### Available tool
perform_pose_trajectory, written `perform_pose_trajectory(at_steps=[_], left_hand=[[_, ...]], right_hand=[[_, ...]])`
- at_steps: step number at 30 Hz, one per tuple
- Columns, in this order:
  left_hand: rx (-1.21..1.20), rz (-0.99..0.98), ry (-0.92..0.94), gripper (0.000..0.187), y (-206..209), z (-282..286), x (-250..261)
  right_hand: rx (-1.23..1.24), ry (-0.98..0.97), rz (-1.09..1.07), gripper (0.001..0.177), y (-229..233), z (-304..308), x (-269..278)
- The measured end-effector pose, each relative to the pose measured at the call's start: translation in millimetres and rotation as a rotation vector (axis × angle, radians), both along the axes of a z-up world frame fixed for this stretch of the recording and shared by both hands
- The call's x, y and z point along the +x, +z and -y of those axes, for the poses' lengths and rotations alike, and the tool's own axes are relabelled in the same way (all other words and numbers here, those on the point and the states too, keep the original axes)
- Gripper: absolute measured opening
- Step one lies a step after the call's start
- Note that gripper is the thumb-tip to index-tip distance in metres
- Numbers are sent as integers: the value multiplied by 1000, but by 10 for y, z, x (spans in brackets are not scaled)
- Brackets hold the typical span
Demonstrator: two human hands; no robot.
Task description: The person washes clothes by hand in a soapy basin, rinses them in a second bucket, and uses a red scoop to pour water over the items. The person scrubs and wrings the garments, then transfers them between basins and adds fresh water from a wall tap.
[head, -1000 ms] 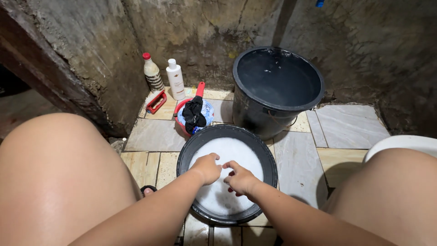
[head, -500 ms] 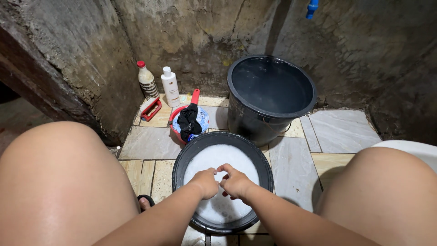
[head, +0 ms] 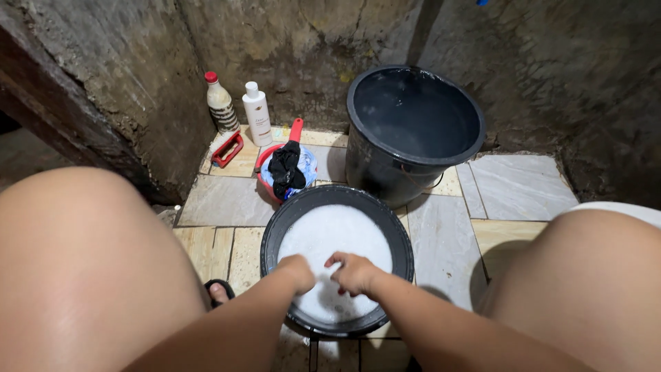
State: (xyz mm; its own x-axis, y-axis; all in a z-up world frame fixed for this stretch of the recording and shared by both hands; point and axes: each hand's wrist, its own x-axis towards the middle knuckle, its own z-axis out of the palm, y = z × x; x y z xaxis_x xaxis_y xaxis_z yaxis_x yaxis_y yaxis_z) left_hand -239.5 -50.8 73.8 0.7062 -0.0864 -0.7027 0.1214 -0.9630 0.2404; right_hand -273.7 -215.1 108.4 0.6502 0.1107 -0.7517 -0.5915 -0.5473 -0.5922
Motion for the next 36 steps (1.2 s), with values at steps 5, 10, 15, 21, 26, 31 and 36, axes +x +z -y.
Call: perform_pose_trajectory(at_steps=[5, 10, 15, 21, 26, 31, 36], left_hand=[[24, 80, 213, 36, -221, -176, -62], [-28, 172, 678, 61, -47, -228, -204], [-25, -100, 542, 74, -1, -269, -77], [-279, -21, 901, 103, -423, -364, 106], [-323, -133, 1069, 51, -584, -530, 132], [-390, -172, 1140, 37, -344, -461, 81], [-380, -86, 1110, 34, -129, -330, 12]], right_hand=[[-52, 88, -15, 36, -153, 133, -77], [-106, 111, -77, 38, -188, 195, -96], [-124, 142, -69, 38, -177, 147, -87], [-126, 188, 0, 35, -99, 63, -22], [-154, 200, -1, 36, -39, 86, -121], [-185, 246, 60, 36, 25, 105, -101], [-132, 221, 15, 39, 100, 32, -124]])
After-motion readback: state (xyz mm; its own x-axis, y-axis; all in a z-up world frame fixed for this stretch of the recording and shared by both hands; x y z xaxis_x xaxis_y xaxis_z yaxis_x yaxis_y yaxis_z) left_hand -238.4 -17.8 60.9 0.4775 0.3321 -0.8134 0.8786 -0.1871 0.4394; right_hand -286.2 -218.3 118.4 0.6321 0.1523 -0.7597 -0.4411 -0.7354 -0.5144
